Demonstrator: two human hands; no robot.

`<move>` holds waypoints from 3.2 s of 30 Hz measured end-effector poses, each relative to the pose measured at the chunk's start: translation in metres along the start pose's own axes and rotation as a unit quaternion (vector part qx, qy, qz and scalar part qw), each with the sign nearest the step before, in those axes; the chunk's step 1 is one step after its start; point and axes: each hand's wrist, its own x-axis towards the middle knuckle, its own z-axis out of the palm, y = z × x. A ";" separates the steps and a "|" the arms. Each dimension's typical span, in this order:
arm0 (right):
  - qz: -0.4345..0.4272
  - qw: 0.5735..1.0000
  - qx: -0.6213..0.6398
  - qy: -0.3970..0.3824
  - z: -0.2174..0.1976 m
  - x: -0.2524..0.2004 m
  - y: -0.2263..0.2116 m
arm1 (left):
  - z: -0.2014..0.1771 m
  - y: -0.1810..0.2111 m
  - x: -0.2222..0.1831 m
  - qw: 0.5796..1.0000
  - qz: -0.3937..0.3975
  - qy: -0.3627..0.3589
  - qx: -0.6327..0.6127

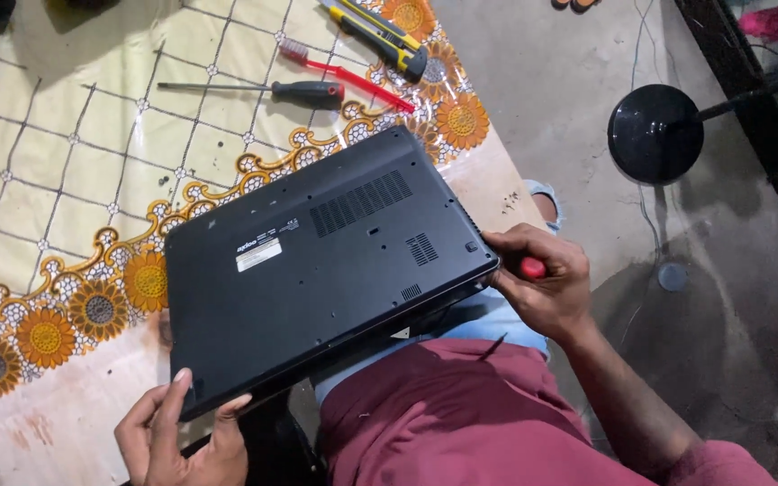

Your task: Using a manual screwdriver to screw or unscrew the back cover of a laptop for repair or maintenance.

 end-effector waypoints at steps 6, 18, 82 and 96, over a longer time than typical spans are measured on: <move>-0.012 1.000 -0.015 0.012 -0.003 0.009 0.003 | 0.005 0.002 0.014 0.998 0.030 0.024 -0.041; -0.002 0.999 -0.024 0.023 -0.005 0.026 -0.015 | -0.004 0.002 0.041 0.998 0.059 0.019 0.005; 0.386 0.861 -0.297 -0.146 0.030 0.004 -0.004 | 0.042 0.012 -0.050 0.980 -0.199 0.012 -0.014; 0.368 0.864 -0.309 -0.152 0.027 -0.002 0.008 | 0.034 0.004 -0.044 0.978 -0.199 -0.021 0.051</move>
